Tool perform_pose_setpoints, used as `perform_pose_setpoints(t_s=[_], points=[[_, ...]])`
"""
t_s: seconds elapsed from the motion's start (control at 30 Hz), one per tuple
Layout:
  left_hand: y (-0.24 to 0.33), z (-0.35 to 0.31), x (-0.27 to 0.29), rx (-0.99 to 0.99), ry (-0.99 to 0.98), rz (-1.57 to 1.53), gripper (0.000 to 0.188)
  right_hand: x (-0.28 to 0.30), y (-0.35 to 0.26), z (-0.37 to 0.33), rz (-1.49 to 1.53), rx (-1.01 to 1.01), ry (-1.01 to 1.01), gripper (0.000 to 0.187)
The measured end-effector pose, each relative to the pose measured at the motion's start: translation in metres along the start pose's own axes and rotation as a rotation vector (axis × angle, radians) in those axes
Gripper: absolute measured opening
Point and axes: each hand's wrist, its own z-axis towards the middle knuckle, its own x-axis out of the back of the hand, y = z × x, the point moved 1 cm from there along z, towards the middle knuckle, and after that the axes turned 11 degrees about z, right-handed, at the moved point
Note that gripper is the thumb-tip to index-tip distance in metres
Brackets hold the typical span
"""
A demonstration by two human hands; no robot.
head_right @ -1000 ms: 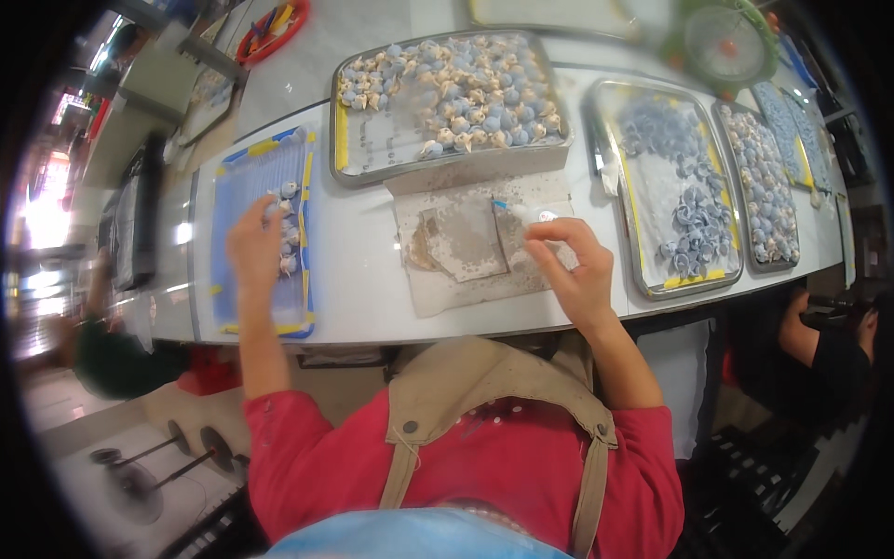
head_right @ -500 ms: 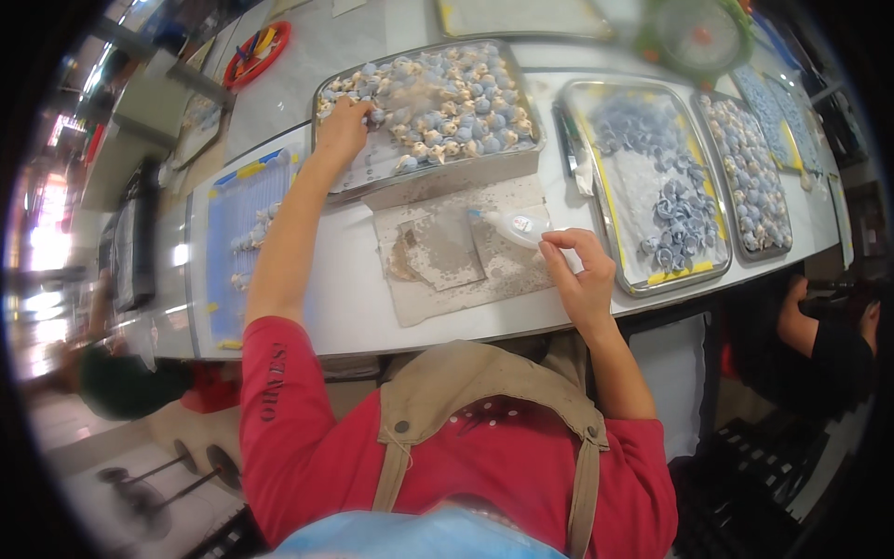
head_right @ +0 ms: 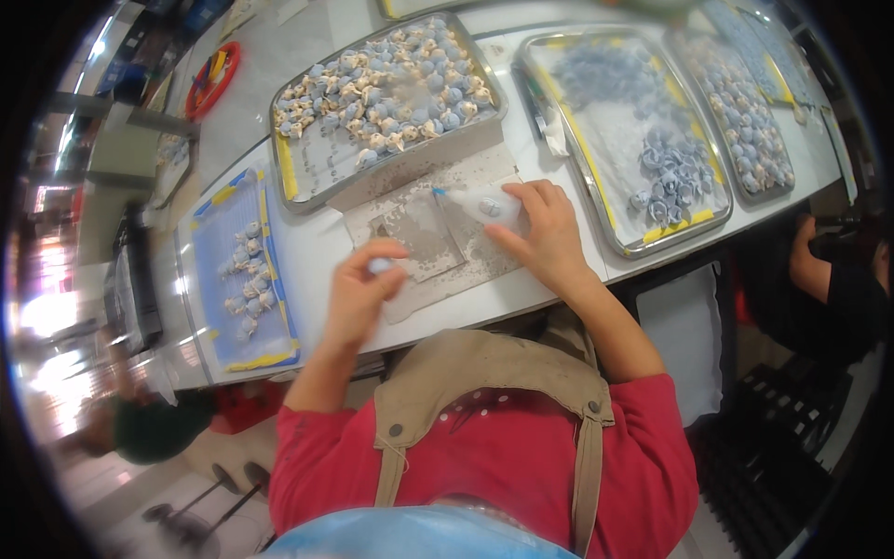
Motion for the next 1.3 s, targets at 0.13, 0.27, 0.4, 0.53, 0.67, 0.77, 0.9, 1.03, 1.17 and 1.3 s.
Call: perform_pose_setpoints(t_s=[0.13,0.27,0.4,0.53,0.67,0.77,0.9,1.03,1.17,1.3], points=[[-0.007,-0.015,-0.041,0.178,-0.158,-0.442,0.030,-0.006,0.004,-0.003,-0.025,-0.043,-0.035,0.038],[-0.018,-0.015,-0.051,0.219,-0.142,-0.474,0.037,-0.006,0.002,-0.010,0.119,-0.134,0.020,0.033],[-0.025,-0.011,-0.052,0.107,-0.068,-0.433,0.037,0.004,-0.013,-0.022,0.605,-0.372,0.094,0.025],[-0.030,-0.013,-0.050,0.072,-0.034,-0.437,0.030,0.019,-0.027,-0.037,0.626,-0.281,0.124,0.025],[-0.029,-0.015,-0.052,0.044,0.002,-0.424,0.033,0.030,-0.040,-0.046,0.410,-0.118,0.127,0.030],[-0.029,-0.018,-0.053,0.047,0.014,-0.428,0.034,0.033,-0.051,-0.040,0.210,0.097,0.112,0.031],[-0.029,-0.019,-0.052,0.049,0.017,-0.414,0.035,0.031,-0.066,-0.034,0.120,0.168,0.099,0.030],[-0.029,-0.021,-0.052,0.057,0.026,-0.420,0.036,0.028,-0.069,-0.033,0.081,0.202,0.083,0.030],[-0.030,-0.022,-0.052,0.065,0.023,-0.427,0.036,0.026,-0.074,-0.030,0.061,0.230,0.060,0.030],[-0.028,-0.022,-0.052,0.072,0.018,-0.435,0.036,0.026,-0.071,-0.029,0.044,0.245,0.055,0.030]])
